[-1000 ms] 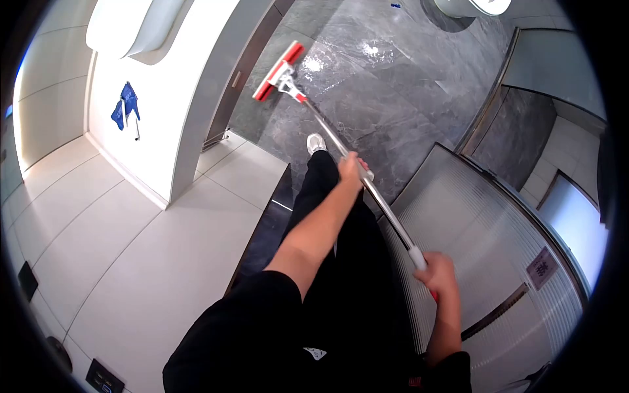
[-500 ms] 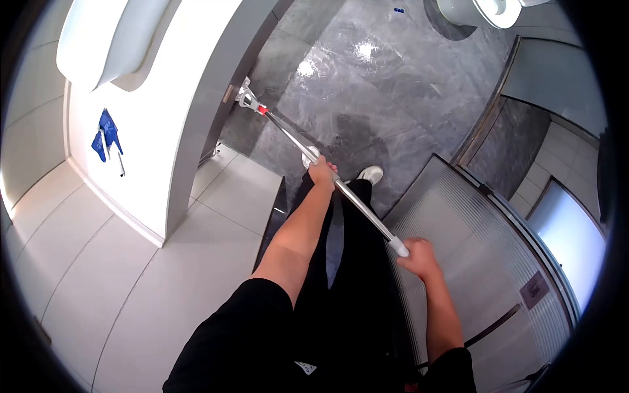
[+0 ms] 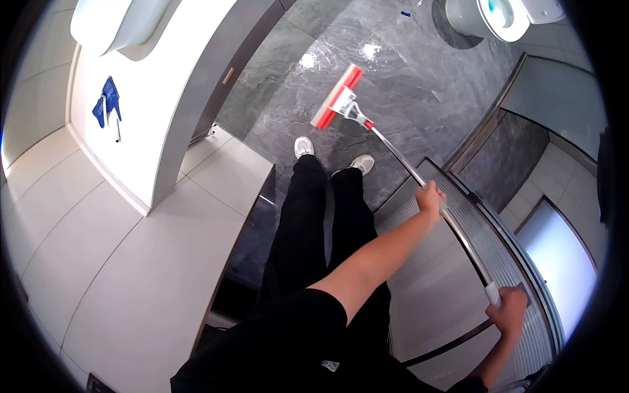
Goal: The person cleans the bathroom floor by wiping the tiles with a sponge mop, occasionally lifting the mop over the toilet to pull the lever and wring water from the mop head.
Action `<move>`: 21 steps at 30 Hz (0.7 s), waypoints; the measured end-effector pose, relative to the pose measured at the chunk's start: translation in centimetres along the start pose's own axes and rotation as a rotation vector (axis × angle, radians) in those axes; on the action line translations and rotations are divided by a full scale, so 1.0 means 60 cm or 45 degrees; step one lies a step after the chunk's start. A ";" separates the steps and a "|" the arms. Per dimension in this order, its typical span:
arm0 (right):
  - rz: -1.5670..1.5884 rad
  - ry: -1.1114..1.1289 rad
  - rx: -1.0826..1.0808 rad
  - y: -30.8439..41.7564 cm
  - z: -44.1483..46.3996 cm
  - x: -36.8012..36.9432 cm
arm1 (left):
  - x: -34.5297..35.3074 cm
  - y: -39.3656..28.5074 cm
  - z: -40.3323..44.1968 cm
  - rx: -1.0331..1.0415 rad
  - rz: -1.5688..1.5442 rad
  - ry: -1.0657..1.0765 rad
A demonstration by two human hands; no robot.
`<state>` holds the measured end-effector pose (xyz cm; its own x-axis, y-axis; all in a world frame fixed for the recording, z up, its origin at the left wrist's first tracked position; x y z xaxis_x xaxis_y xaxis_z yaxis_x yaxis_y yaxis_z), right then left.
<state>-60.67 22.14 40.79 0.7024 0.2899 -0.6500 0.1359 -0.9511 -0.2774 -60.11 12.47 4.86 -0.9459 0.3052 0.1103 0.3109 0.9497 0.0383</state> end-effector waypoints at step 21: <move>0.910 0.158 -0.174 0.263 0.122 0.229 | -0.087 -0.372 0.198 0.675 0.602 0.080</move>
<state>-54.00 11.88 22.30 0.7249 -0.4120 -0.5520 -0.3045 -0.9105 0.2797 -63.20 -9.52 -8.35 -0.7088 0.7034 0.0535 0.5842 0.6278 -0.5145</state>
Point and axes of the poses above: each hand's wrist, its own z-axis towards the middle knuckle, its own x-axis out of the palm, y = z × x, the point moved 2 cm from there along z, towards the middle knuckle, and after that the axes turned 5 degrees about x, right-handed, at the moved point
